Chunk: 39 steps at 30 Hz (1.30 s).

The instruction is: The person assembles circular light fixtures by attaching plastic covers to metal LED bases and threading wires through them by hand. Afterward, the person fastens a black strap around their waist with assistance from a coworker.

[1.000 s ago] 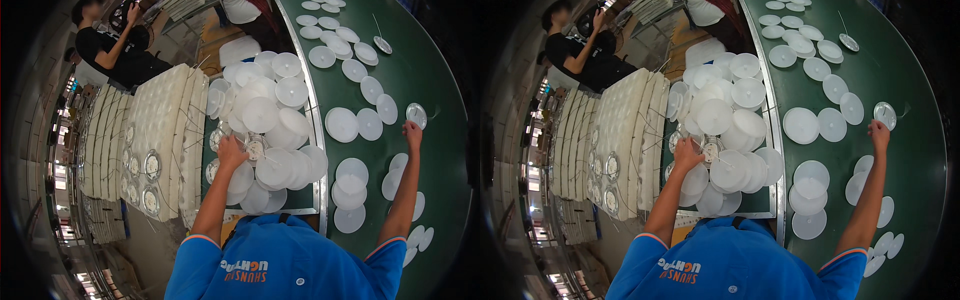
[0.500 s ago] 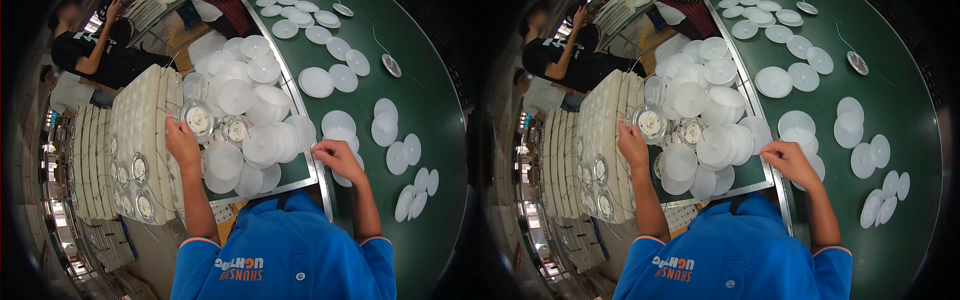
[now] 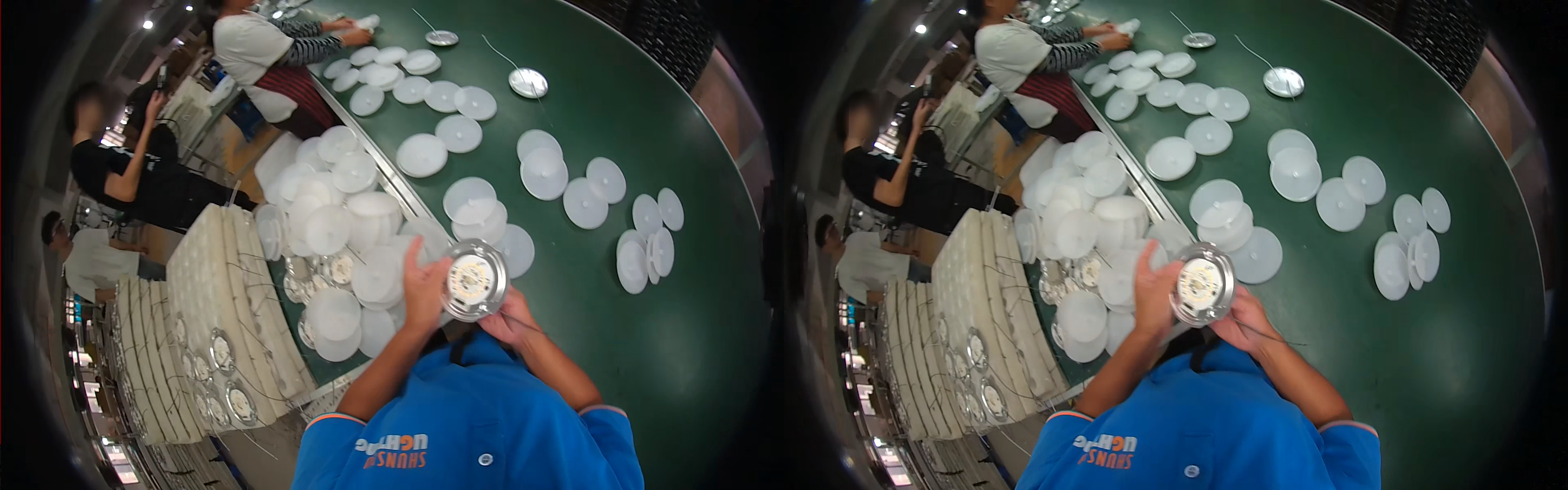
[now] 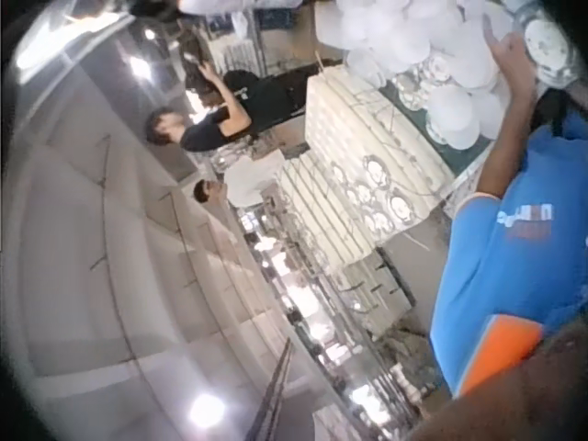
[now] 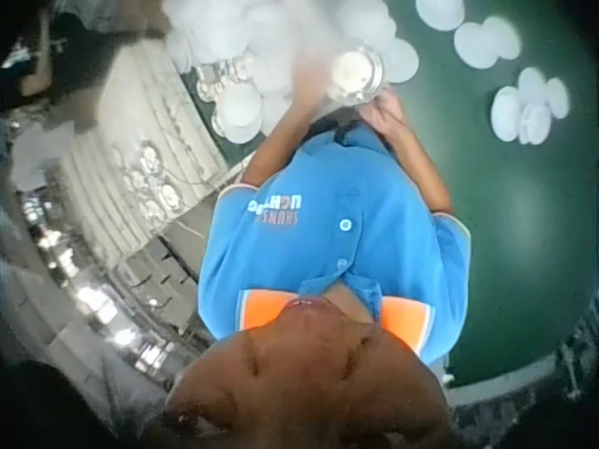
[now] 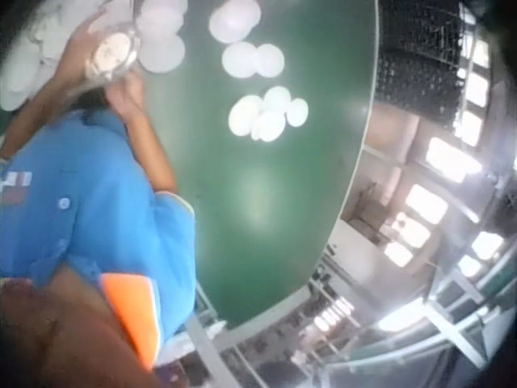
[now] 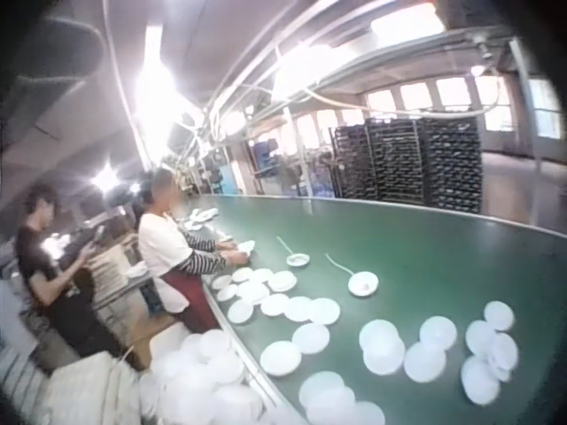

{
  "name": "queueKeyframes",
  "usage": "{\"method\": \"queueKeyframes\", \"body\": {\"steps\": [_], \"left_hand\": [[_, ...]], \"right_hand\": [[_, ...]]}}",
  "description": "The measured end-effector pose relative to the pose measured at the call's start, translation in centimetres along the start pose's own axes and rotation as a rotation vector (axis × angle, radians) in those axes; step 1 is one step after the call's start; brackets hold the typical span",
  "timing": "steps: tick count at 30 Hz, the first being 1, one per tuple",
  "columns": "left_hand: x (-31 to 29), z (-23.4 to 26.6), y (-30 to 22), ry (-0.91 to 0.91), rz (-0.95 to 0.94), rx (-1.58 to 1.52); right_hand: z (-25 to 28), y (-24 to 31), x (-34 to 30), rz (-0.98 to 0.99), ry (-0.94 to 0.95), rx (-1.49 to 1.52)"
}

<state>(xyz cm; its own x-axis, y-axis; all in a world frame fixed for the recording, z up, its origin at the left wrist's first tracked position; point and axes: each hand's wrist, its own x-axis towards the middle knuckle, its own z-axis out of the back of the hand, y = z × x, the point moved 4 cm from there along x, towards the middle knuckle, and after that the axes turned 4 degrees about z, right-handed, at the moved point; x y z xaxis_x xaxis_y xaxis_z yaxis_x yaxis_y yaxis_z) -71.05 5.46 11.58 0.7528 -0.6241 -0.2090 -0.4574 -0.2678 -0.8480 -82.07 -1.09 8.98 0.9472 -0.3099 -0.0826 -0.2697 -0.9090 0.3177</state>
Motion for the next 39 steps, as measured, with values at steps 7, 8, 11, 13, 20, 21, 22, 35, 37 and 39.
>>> {"method": "queueKeyframes", "body": {"steps": [7,8,11,13,20,21,22,35,37,39], "left_hand": [[-0.3,-3.2,2.6,0.082,0.155,0.011],[-0.3,-3.4,2.5,0.167,0.131,0.058],[0.0,-4.1,3.3,0.226,0.151,0.097],[0.1,-4.2,4.7,0.163,0.137,0.054],[1.2,-5.2,5.2,0.284,0.092,0.086],[1.3,-5.4,5.3,0.292,0.107,0.084],[1.4,-5.8,5.4,0.352,0.117,0.147],[10.5,-9.7,3.1,0.606,-0.835,1.502],[10.6,-9.6,5.9,0.803,-0.952,1.757],[12.9,-7.3,8.6,0.593,-1.145,2.033]], "right_hand": [[3.0,1.3,-2.1,0.261,-0.021,-0.465],[2.2,1.7,-2.2,0.235,0.087,-0.092],[0.8,2.7,-2.5,0.273,0.01,0.027],[4.0,2.3,-2.2,0.32,-0.194,0.064],[3.5,2.5,-2.1,0.267,-0.284,0.164],[3.5,2.7,-2.4,0.247,-0.287,0.135],[3.4,3.1,-2.6,0.256,-0.297,0.137],[4.8,9.5,-4.8,0.537,-0.354,-0.119],[5.3,9.3,-5.0,0.529,-0.386,-0.024],[5.3,8.9,-5.1,0.427,-0.356,0.196]]}}
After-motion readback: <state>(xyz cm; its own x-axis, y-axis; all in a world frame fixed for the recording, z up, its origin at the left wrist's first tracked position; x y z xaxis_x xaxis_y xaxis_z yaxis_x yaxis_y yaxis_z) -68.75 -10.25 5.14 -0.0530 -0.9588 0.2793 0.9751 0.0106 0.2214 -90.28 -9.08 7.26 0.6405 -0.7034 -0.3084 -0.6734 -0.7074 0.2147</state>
